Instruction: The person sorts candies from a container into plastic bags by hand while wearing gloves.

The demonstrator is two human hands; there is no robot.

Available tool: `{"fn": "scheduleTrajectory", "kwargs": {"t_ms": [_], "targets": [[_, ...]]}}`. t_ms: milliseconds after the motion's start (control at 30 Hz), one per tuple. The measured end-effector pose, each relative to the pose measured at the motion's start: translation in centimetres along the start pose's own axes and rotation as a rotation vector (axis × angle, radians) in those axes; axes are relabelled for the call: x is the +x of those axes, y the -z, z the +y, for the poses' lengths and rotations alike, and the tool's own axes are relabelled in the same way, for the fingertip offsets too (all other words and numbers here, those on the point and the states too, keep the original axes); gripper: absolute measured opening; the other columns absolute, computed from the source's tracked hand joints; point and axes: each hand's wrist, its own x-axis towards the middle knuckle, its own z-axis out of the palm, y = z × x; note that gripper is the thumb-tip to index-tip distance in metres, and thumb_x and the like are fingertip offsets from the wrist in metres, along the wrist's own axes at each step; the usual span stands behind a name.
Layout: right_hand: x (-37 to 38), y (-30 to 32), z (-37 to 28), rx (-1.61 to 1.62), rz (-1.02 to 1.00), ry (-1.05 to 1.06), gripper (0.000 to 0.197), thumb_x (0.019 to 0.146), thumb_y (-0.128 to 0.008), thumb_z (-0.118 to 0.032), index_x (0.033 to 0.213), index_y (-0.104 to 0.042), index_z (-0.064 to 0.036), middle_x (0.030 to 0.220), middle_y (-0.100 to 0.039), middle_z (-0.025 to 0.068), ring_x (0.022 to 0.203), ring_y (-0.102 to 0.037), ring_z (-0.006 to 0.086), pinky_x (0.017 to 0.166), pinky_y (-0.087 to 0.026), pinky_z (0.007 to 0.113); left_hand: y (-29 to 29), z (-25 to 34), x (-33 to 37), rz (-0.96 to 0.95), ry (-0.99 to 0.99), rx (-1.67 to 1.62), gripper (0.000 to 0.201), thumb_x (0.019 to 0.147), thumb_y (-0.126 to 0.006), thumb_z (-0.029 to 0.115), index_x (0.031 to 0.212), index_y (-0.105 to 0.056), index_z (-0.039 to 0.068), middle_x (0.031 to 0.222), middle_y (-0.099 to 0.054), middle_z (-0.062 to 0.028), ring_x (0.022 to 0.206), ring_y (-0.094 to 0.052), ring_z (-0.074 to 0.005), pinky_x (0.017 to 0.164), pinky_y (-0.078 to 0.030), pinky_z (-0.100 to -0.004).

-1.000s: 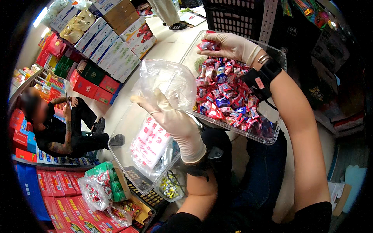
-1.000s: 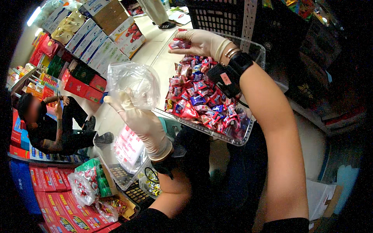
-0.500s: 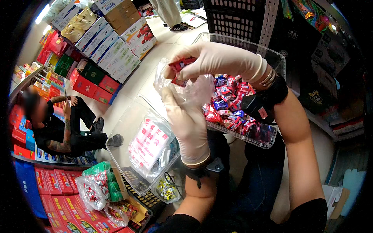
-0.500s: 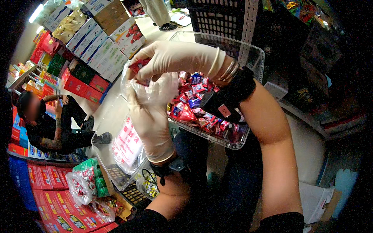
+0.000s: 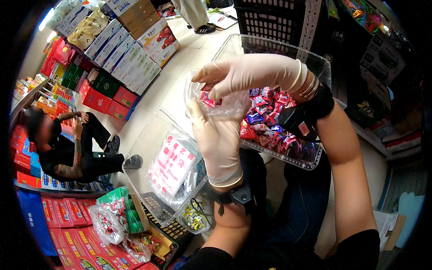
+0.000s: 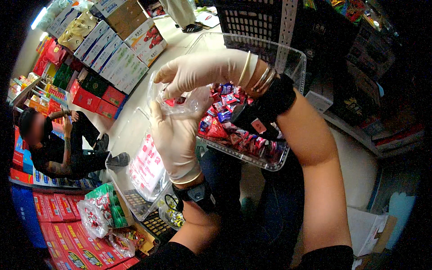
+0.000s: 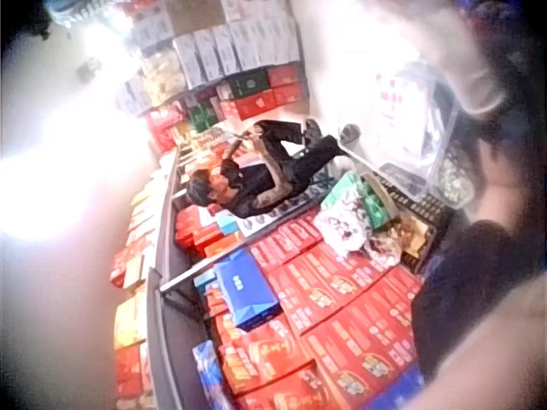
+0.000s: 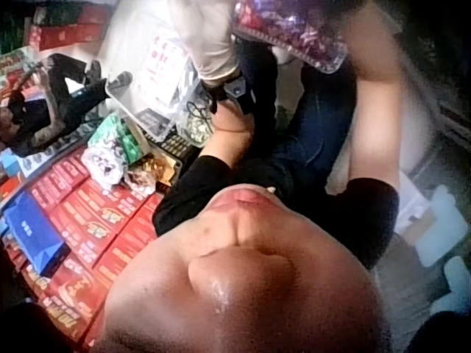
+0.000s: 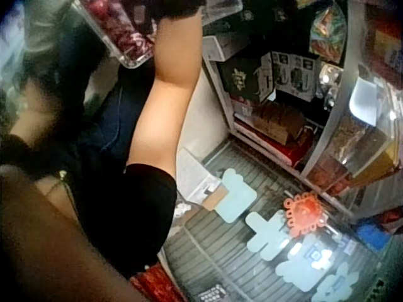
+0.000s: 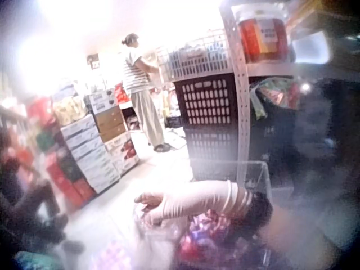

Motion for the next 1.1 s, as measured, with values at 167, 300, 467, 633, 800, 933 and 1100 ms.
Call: {"fn": "scheduleTrajectory", "kwargs": {"t_ms": [167, 300, 467, 633, 800, 933, 1100], "targets": [[-0.6, 1.2, -1.0, 0.076, 0.039, -0.067, 0.038, 0.092, -0.05, -0.014, 0.127, -0.054, -0.0027, 0.125, -0.057, 0.0075, 0.114, -0.052, 0.0137, 0.088, -0.048, 0.027, -0.5, 0.4, -0.1, -0.049, -0.023, 0.014, 0.055, 0.101, -0.025, 0.039, 0.138, -0.028, -0.001, 0.142, -0.031, -0.0258, 0.13, -0.03, -0.0469, 0.101, -0.027, -0.0689], [-1.1, 1.5, -0.8, -0.013, 0.095, -0.031, 0.034, 0.093, -0.049, -0.013, 0.125, -0.057, -0.0067, 0.124, -0.059, 0.0066, 0.112, -0.054, 0.0137, 0.085, -0.05, 0.03, -0.5, -0.1, 0.0, -0.055, 0.039, -0.016, 0.051, 0.102, -0.026, 0.038, 0.138, -0.029, 0.002, 0.137, -0.039, -0.0212, 0.124, -0.042, -0.04, 0.1, -0.039, -0.0596], [-0.7, 0.4, -1.3, -0.251, 0.164, 0.084, 0.03, 0.093, -0.053, -0.016, 0.12, -0.061, -0.0061, 0.115, -0.064, 0.0059, 0.107, -0.058, 0.0121, 0.085, -0.05, 0.028, 0.2, 0.7, -0.1, 0.02, 0.017, 0.029, 0.05, 0.101, -0.03, 0.039, 0.139, -0.03, 0.007, 0.136, -0.041, -0.0184, 0.123, -0.044, -0.0398, 0.096, -0.04, -0.062], [0.0, 0.0, -1.8, -0.507, 0.305, 0.223, 0.026, 0.091, -0.059, -0.015, 0.113, -0.064, -0.0036, 0.107, -0.067, 0.0068, 0.098, -0.062, 0.011, 0.085, -0.049, 0.024, 0.0, 1.1, 0.0, -0.04, 0.013, 0.051, 0.052, 0.1, -0.032, 0.04, 0.14, -0.029, 0.007, 0.139, -0.038, -0.0185, 0.125, -0.04, -0.041, 0.096, -0.039, -0.0643], [-0.9, 1.3, -3.4, -0.339, 0.495, 0.278, 0.023, 0.087, -0.063, -0.023, 0.106, -0.068, -0.0095, 0.085, -0.067, -0.0022, 0.077, -0.062, 0.0032, 0.06, -0.043, 0.018, -0.6, 1.7, -0.2, -0.07, -0.047, 0.058, 0.052, 0.1, -0.033, 0.04, 0.14, -0.028, 0.007, 0.141, -0.036, -0.0191, 0.127, -0.038, -0.0416, 0.098, -0.036, -0.0657], [0.3, 4.8, 2.3, -0.523, 0.214, -0.274, 0.03, 0.079, -0.069, -0.03, 0.1, -0.068, -0.0082, 0.079, -0.066, 0.0003, 0.069, -0.061, 0.0093, 0.059, -0.046, 0.023, -0.8, 1.8, -0.7, -0.024, -0.13, 0.088, 0.051, 0.1, -0.033, 0.039, 0.139, -0.029, 0.007, 0.14, -0.037, -0.0186, 0.128, -0.037, -0.0401, 0.1, -0.034, -0.0653], [0.5, 2.4, 7.6, -0.957, -0.195, -0.495, 0.052, 0.065, -0.075, -0.034, 0.104, -0.065, -0.0008, 0.084, -0.067, 0.0143, 0.075, -0.063, 0.0269, 0.068, -0.05, 0.036, -0.5, 2.8, -1.0, 0.03, -0.16, 0.086, 0.049, 0.1, -0.03, 0.038, 0.138, -0.029, 0.007, 0.145, -0.031, -0.0193, 0.134, -0.028, -0.0427, 0.102, -0.021, -0.0732]]}}
